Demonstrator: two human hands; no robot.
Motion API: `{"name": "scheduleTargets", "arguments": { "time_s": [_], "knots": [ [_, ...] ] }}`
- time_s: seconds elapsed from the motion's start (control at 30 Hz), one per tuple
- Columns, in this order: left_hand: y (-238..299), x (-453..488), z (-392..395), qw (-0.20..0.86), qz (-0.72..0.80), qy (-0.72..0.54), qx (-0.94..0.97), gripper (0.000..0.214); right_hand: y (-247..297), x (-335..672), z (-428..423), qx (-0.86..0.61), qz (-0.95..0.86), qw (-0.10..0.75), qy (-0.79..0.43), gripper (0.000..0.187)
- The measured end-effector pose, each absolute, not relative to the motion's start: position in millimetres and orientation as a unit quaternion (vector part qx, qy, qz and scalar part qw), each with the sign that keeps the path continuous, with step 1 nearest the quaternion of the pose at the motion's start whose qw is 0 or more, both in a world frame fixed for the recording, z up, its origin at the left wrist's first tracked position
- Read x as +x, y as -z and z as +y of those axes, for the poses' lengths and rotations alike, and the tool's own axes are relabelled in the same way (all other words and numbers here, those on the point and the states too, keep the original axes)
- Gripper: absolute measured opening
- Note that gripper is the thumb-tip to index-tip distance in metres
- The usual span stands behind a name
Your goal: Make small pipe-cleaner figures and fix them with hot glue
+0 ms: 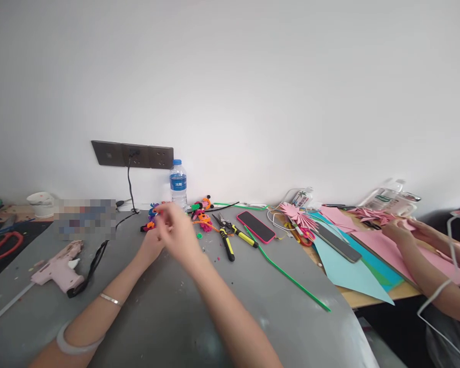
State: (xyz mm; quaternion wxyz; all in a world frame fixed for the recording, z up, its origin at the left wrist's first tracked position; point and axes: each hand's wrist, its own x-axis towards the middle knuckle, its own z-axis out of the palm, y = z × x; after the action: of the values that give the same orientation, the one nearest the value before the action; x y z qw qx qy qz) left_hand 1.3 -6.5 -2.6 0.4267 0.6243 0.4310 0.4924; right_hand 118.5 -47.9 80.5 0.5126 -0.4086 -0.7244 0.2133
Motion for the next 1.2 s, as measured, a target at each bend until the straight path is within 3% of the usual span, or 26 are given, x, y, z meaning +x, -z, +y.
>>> {"name": "scheduleTargets", "arguments": {
  "time_s": [0.07,0.23,0.43,0.73,1.2],
  "knots": [
    [3,2,-6,0.44,0.417,-0.468,0.642,0.019,-71,153,-27,-0.451,-0.669,0.551,-0.216,0.017],
    [4,1,-6,0.437,0.417,-0.438,0.666,0.019,-35,187,-7,-0.397,-0.712,0.459,-0.353,0.023],
    [9,1,-5,0.457,0.427,-0.434,0.648,0.023,-9,186,-9,-0.362,-0.634,0.502,-0.464,0.025],
    [-1,4,-13,0.531,0.444,-0.503,0.517,0.035,-16,183,-14,-0.355,-0.553,0.545,-0.521,0.032],
    [-4,4,-17,0.575,0.449,-0.502,0.466,0.037,-9,180,-15,-0.338,-0.573,0.503,-0.552,0.03]
  ]
}}
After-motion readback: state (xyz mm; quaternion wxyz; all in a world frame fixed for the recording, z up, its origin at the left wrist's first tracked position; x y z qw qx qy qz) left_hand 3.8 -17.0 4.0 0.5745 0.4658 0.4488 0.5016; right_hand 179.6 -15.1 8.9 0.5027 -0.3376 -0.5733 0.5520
